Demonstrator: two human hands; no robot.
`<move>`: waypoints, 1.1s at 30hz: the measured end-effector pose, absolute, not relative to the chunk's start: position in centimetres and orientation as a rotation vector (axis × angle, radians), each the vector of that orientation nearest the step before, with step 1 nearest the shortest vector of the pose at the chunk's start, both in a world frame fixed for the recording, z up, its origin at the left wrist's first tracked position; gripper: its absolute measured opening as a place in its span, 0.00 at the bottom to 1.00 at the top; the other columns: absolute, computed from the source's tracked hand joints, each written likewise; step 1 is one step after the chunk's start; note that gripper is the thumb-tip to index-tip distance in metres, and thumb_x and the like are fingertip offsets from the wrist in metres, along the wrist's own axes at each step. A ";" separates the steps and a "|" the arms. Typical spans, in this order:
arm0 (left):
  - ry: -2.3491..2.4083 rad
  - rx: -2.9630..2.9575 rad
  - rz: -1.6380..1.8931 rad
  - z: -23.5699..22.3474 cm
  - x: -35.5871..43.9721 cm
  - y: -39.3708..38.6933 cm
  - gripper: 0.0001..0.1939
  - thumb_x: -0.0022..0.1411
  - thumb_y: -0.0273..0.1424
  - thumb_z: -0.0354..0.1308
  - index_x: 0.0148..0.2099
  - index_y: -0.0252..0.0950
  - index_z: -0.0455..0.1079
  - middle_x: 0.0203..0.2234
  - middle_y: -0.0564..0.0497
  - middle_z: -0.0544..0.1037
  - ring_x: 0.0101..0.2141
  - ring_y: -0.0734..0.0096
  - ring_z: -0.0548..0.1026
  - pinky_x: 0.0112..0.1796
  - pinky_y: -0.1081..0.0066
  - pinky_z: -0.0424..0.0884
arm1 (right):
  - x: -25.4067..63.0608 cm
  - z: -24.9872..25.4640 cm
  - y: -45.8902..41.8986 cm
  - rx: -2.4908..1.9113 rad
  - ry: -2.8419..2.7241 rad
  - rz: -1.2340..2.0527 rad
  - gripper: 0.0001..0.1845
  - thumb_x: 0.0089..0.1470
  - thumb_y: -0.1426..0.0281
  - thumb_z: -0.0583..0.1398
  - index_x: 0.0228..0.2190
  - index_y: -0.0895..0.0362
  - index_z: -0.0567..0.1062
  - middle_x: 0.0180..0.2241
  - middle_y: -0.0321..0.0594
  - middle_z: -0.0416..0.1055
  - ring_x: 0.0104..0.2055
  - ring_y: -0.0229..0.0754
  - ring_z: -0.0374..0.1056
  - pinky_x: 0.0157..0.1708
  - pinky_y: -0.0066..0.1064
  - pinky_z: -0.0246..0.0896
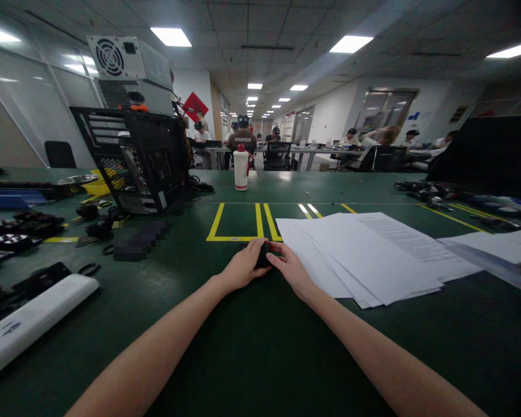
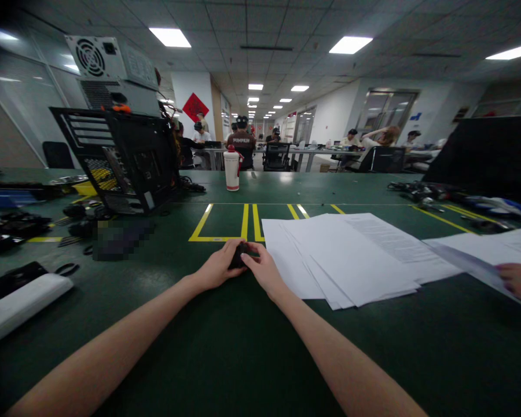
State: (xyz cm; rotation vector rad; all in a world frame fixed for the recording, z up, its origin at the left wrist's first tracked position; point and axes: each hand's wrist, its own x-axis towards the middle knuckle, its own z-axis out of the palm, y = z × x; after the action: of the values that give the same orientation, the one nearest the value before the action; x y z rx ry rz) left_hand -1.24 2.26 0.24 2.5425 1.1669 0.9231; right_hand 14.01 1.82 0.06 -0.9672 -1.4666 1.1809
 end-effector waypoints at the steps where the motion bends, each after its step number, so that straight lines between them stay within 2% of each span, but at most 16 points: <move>1: 1.164 2.540 0.927 0.3 -1.2 2.2 0.31 0.50 0.31 0.56 0.54 0.37 0.45 0.48 0.44 0.58 0.46 0.60 0.64 0.45 0.59 0.62 | 14.0 0.1 1.8 -0.972 -1.474 1.194 0.16 0.44 0.69 0.57 0.39 0.54 0.67 0.41 0.39 0.65 0.42 0.40 0.64 0.44 0.36 0.59; 12: 1.133 2.534 0.921 0.5 -1.3 2.1 0.30 0.50 0.31 0.55 0.54 0.38 0.46 0.49 0.44 0.58 0.46 0.60 0.64 0.45 0.59 0.62 | 14.2 -0.1 1.3 -0.841 -1.511 1.196 0.12 0.45 0.70 0.56 0.36 0.53 0.67 0.39 0.36 0.66 0.41 0.40 0.65 0.43 0.35 0.60; 19: 1.147 2.541 0.916 0.2 -1.3 2.4 0.30 0.50 0.32 0.56 0.53 0.38 0.46 0.48 0.44 0.58 0.46 0.60 0.63 0.46 0.58 0.61 | 14.4 0.0 1.6 -0.920 -1.514 1.210 0.16 0.45 0.70 0.56 0.40 0.53 0.66 0.43 0.39 0.65 0.43 0.41 0.64 0.45 0.37 0.58; 26: 1.126 2.558 0.896 0.3 -1.3 2.4 0.31 0.50 0.30 0.55 0.54 0.38 0.45 0.49 0.45 0.58 0.47 0.61 0.63 0.46 0.60 0.60 | 14.3 -0.1 1.1 -0.835 -1.529 1.190 0.15 0.43 0.73 0.57 0.37 0.53 0.66 0.43 0.36 0.64 0.47 0.40 0.62 0.49 0.36 0.54; 30: 1.129 2.553 0.912 0.2 -1.3 2.5 0.30 0.51 0.33 0.55 0.53 0.37 0.46 0.48 0.44 0.58 0.47 0.60 0.62 0.46 0.59 0.61 | 14.1 -0.4 1.5 -0.852 -1.495 1.176 0.11 0.45 0.72 0.56 0.35 0.53 0.66 0.40 0.37 0.65 0.44 0.40 0.64 0.46 0.37 0.57; 33: 1.131 2.552 0.925 0.2 -1.2 2.5 0.30 0.51 0.33 0.55 0.53 0.37 0.46 0.48 0.44 0.59 0.46 0.60 0.63 0.46 0.59 0.61 | 14.0 -0.3 1.7 -0.887 -1.477 1.162 0.14 0.44 0.72 0.56 0.37 0.54 0.66 0.41 0.38 0.65 0.45 0.40 0.63 0.47 0.38 0.56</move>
State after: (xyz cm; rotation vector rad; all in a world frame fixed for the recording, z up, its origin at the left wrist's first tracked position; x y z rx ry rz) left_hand -1.23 2.53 0.16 2.5516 1.1311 0.9249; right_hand 14.01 1.74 -0.34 -0.8872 -1.4767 1.1624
